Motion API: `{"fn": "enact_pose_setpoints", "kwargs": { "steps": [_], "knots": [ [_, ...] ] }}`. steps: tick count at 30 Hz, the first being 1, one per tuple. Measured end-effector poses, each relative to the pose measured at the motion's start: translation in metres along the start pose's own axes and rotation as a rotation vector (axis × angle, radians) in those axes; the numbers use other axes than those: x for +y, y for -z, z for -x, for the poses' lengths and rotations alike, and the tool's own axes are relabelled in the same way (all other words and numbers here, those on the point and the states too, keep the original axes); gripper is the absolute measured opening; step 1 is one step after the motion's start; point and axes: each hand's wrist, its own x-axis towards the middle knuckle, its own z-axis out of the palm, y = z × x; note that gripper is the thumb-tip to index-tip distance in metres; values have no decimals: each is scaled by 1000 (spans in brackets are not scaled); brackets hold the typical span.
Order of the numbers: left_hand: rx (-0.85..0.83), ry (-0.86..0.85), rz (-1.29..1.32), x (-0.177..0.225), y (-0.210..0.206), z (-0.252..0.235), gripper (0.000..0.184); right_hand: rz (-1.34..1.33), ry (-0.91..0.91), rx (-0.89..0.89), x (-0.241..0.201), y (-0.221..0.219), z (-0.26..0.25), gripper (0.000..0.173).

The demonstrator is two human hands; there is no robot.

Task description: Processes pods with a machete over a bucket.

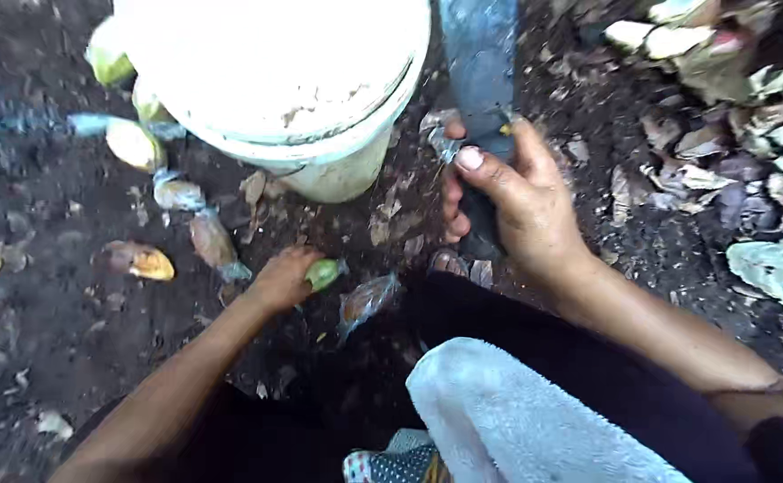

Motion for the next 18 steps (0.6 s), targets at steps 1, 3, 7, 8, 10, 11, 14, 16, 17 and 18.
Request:
{"fn": "enact_pose_setpoints", "kwargs": {
  "steps": [1,3,7,8,10,11,14,16,17,18],
  "knots": [
    [-76,70,-66,-11,-26,-9,75,10,56,-41,2,-2,-4,28],
    [-95,108,-124,-22,-65,-17,95,78,120,-95,8,-8,-5,29],
    [170,183,-53,-44,-93,-37,84,224,231,-199,11,-21,-6,35],
    [211,248,31,-47,-90,-41,87,245,256,-220,10,-25,-6,35],
    [319,388,351,-54,-87,-41,98,276,305,-271,9,-31,-6,34],
    [411,431,593,-59,-87,-39,102,297,333,-295,8,-34,-7,35],
    [656,398,1354,-65,-76,-21,85,365,474,-338,1,-43,-11,40],
    [718,320,1703,-62,-61,1,58,326,600,-324,2,-53,-13,41],
    [723,262,1870,-61,-51,10,64,285,651,-312,3,-59,-13,40],
    [710,203,2012,-63,-42,17,75,236,690,-306,8,-67,-13,39]
  ]
}}
